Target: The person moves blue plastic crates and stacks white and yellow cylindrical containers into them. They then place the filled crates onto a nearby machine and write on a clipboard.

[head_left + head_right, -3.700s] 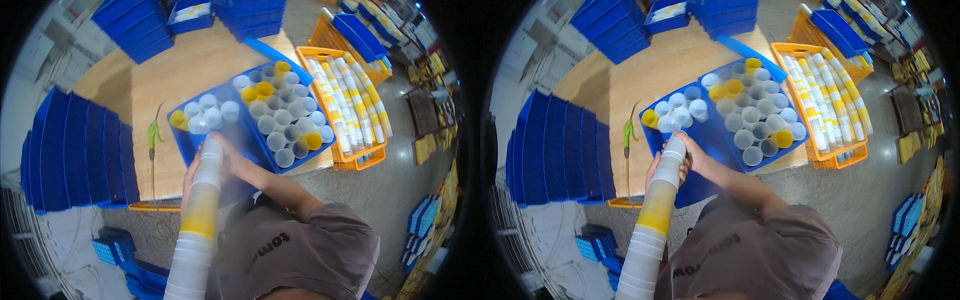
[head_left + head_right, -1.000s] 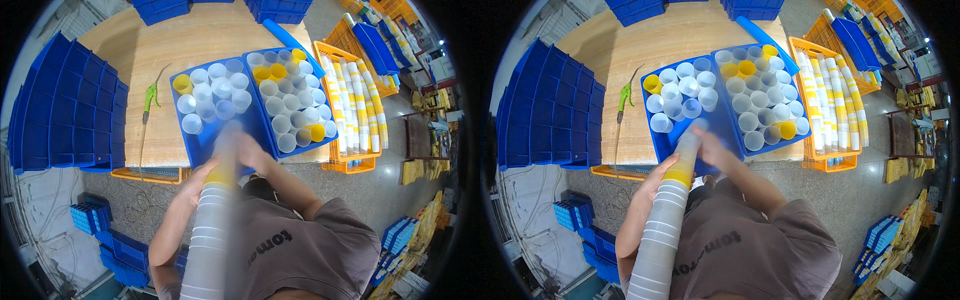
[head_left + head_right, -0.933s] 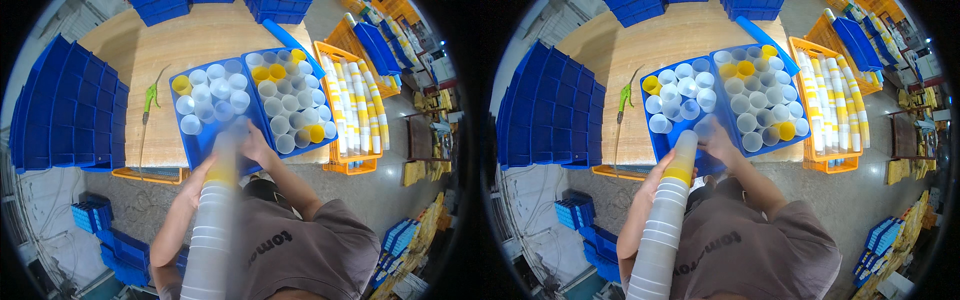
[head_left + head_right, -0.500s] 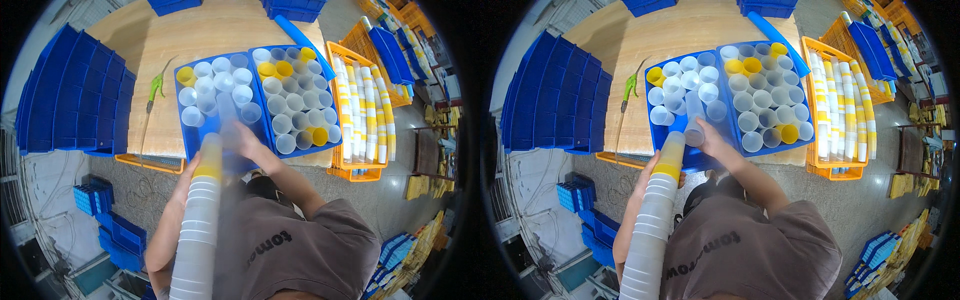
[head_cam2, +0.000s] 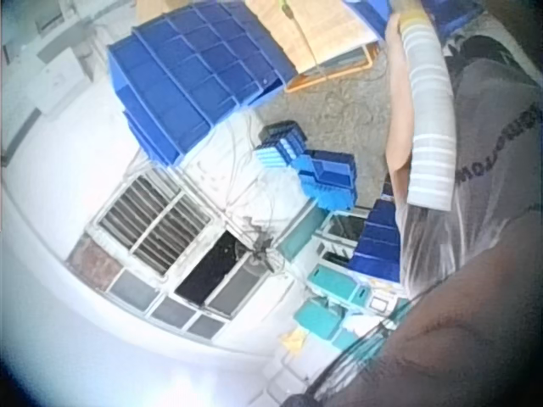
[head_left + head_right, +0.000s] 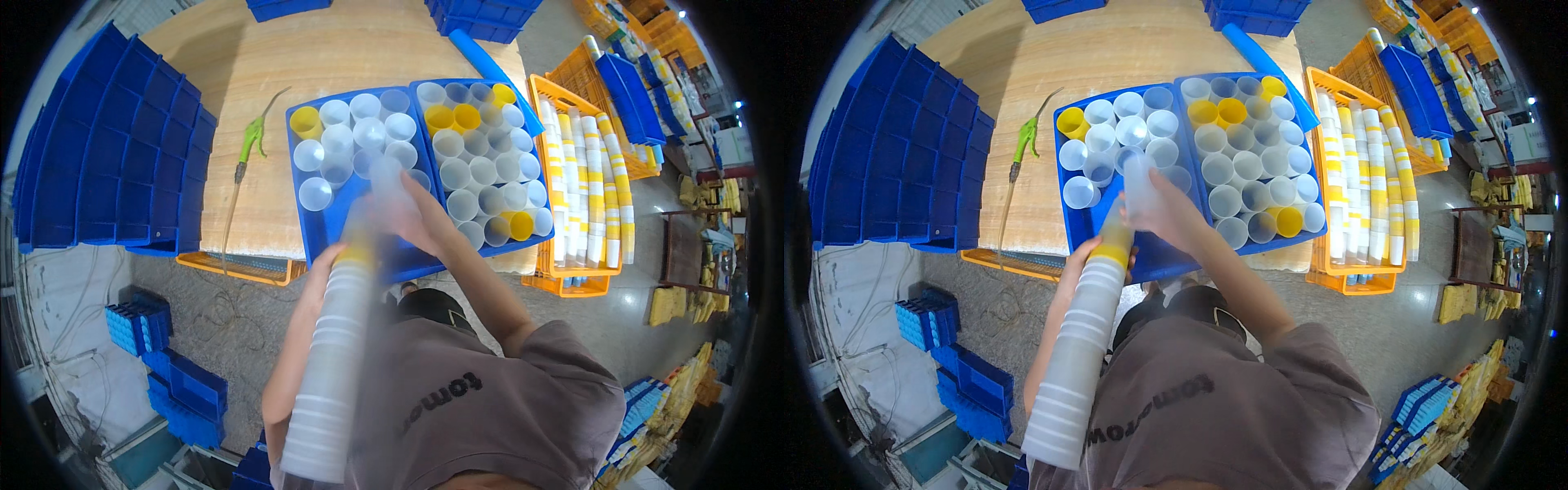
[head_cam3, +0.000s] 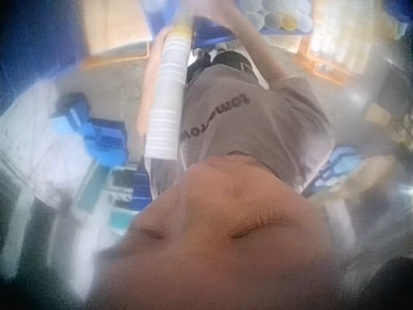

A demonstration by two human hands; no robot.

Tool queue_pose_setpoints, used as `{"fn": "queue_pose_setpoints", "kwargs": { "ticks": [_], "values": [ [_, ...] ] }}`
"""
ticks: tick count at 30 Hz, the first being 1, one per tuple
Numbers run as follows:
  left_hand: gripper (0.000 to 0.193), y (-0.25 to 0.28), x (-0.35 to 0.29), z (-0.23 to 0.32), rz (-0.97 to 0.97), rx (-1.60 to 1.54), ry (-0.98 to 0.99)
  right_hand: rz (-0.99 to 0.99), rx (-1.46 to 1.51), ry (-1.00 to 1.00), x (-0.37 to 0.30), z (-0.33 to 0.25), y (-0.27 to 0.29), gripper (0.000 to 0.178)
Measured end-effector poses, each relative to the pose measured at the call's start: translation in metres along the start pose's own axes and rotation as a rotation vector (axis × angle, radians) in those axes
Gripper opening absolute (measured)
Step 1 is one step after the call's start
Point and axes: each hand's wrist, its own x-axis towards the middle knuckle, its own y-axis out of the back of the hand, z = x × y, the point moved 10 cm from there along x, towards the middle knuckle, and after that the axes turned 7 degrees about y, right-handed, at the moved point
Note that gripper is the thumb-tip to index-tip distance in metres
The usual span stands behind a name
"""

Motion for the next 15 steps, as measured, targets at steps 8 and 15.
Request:
{"fn": "queue_pose_setpoints", "kwargs": {
  "ticks": [8,15],
  "values": [
    [0.049,-0.041,-0.010,0.022,-0.138,-0.016,-0.024,0.191,-0.114,-0.109,-0.045,0.035,0.054,0.051],
    [0.049,-0.044,-0.073,0.020,-0.120,0.062,-0.159,0.113,0.144,-0.028,0.004,0.066,0.062,0.090]
  ]
}}
